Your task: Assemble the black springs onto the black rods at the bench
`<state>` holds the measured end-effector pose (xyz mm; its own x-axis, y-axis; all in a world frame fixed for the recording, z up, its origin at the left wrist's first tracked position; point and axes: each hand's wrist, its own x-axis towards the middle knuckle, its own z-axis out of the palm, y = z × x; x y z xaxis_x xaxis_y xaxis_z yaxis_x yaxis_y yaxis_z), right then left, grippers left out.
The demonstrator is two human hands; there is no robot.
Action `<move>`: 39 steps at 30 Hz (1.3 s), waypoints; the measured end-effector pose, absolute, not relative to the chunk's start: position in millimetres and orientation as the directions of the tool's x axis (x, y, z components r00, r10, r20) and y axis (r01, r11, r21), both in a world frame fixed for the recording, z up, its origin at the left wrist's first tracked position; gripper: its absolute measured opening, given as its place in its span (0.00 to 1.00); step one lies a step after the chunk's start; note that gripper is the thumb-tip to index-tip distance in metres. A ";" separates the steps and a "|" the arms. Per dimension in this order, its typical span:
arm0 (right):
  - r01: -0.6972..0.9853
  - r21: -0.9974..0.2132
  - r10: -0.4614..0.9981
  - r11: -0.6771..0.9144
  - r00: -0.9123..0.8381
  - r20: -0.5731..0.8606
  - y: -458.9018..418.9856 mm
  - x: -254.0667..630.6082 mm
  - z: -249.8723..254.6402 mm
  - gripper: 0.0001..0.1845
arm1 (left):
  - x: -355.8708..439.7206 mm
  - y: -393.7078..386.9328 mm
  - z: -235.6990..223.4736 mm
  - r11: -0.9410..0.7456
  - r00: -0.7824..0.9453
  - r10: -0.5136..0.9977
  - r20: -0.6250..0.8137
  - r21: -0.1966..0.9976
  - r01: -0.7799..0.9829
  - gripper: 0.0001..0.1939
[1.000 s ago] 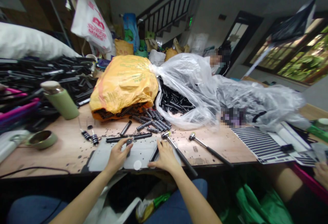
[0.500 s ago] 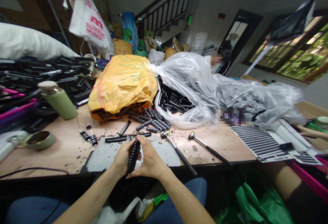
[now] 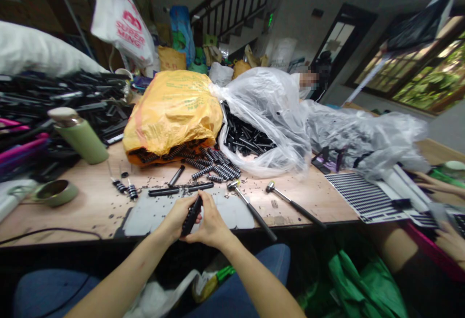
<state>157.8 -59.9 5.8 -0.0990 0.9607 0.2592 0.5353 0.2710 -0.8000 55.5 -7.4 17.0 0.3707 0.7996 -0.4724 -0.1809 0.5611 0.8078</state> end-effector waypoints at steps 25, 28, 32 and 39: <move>0.863 -0.175 0.871 -0.473 0.488 0.052 -98.1 252.9 -7.0 0.12 | 22.8 4.5 -41.3 -0.849 0.767 0.525 0.370 0.155 0.506 0.16; 0.876 -0.350 0.923 -0.332 0.378 0.068 -115.0 234.1 -7.0 0.18 | 22.6 0.1 -35.8 -0.824 0.757 0.553 0.349 0.091 0.560 0.18; 0.881 -0.391 0.956 -0.267 0.293 0.005 -132.5 201.8 -11.9 0.27 | 25.3 -7.2 -40.6 -0.801 0.748 0.585 0.313 0.080 0.593 0.22; 0.813 -0.563 0.931 -0.149 0.307 0.196 -124.1 180.3 36.0 0.25 | 42.5 -21.3 -51.8 -0.747 0.685 0.648 0.334 0.105 0.656 0.31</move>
<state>180.3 -124.1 36.0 0.3068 0.9314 0.1960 0.8129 -0.1492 -0.5630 42.5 -21.3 -51.8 0.6848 0.6479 0.3336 0.6560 -0.7474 0.1051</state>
